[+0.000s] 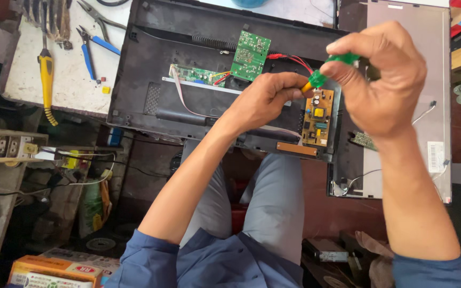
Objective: The person uses a soldering iron to work on a small green circuit board, then places it into a disassembled flat-screen TV chassis. They connect wires and use a screwdriver to secure the board and other internal components. The person handles the circuit board, wires, and screws throughout the process.
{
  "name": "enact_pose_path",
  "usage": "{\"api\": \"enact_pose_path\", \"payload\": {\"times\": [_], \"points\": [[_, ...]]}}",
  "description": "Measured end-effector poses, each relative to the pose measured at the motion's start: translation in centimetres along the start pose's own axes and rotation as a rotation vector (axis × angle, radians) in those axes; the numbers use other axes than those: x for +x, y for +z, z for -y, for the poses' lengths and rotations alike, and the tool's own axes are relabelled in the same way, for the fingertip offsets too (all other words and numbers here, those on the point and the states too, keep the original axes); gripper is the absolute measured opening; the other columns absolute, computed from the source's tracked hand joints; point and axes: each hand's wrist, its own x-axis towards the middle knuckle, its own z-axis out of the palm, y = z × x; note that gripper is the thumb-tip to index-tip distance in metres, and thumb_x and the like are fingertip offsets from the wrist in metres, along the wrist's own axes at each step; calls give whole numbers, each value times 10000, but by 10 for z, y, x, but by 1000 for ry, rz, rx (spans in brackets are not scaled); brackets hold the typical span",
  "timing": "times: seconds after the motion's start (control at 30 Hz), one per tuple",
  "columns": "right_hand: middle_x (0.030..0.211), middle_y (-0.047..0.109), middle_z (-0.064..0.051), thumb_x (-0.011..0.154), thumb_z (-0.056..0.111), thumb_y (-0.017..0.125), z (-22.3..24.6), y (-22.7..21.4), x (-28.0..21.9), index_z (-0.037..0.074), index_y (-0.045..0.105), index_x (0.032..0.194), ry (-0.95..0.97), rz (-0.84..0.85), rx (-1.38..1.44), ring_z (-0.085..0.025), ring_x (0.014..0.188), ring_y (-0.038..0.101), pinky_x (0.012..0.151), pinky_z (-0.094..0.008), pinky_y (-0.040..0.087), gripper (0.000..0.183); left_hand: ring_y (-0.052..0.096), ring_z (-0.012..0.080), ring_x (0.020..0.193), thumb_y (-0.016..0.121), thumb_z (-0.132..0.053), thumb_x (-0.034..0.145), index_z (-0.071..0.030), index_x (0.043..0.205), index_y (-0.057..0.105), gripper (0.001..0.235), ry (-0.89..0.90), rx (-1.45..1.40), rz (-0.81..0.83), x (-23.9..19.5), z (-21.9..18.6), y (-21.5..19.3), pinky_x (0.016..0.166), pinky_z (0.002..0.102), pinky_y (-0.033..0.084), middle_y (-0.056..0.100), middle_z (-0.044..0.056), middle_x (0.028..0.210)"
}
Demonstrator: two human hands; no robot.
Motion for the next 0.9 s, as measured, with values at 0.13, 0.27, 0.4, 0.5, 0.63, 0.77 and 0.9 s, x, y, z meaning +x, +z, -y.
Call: {"api": "enact_pose_path", "payload": {"times": [0.13,0.27,0.4,0.5,0.63,0.77,0.9], "points": [[1071,692,-49,1038,105,711,8,-8,17,34,665,1163,162,109,375,-125,994,706,877,-230,571,150,726,170,1086,549,13,999,3,1201,675,238,35,-36,36,3,4,-2,986,324,560,774,98,1078],[1131,688,-50,1058,91,653,9,-2,15,44,640,1269,126,123,507,-134,1083,697,973,-245,580,217,733,165,1052,536,46,997,15,1123,677,192,49,-43,24,4,10,2,970,320,562,781,93,1035],[1047,684,-167,951,72,810,7,-4,10,11,745,1209,27,23,68,-253,936,649,824,-326,497,274,781,103,923,606,67,937,18,1002,705,128,29,-24,-76,9,14,9,825,277,597,774,58,892],[1160,691,-92,1096,87,693,9,-6,8,30,647,1323,17,58,292,-170,1058,704,942,-256,566,239,687,65,734,745,37,838,-8,932,750,104,-49,-28,-178,10,13,8,659,242,539,772,27,797],[1155,618,-158,974,122,747,12,-2,6,11,659,1279,-6,14,268,-207,1042,649,876,-258,536,337,693,37,700,827,-23,815,-20,884,751,102,-93,-20,-200,10,8,7,628,217,539,776,9,767],[1176,660,-136,1081,131,704,8,0,1,47,639,1353,45,28,295,-182,1071,699,923,-250,579,292,666,49,694,861,-45,790,-8,923,715,201,-46,20,-166,12,7,7,643,234,541,757,32,778],[1248,665,-99,1027,273,650,-4,1,-11,50,464,1420,279,47,558,-148,1151,680,1016,-240,572,488,669,31,885,719,-4,881,-12,1071,693,192,51,-132,-31,12,9,6,811,247,564,762,16,921]]}}
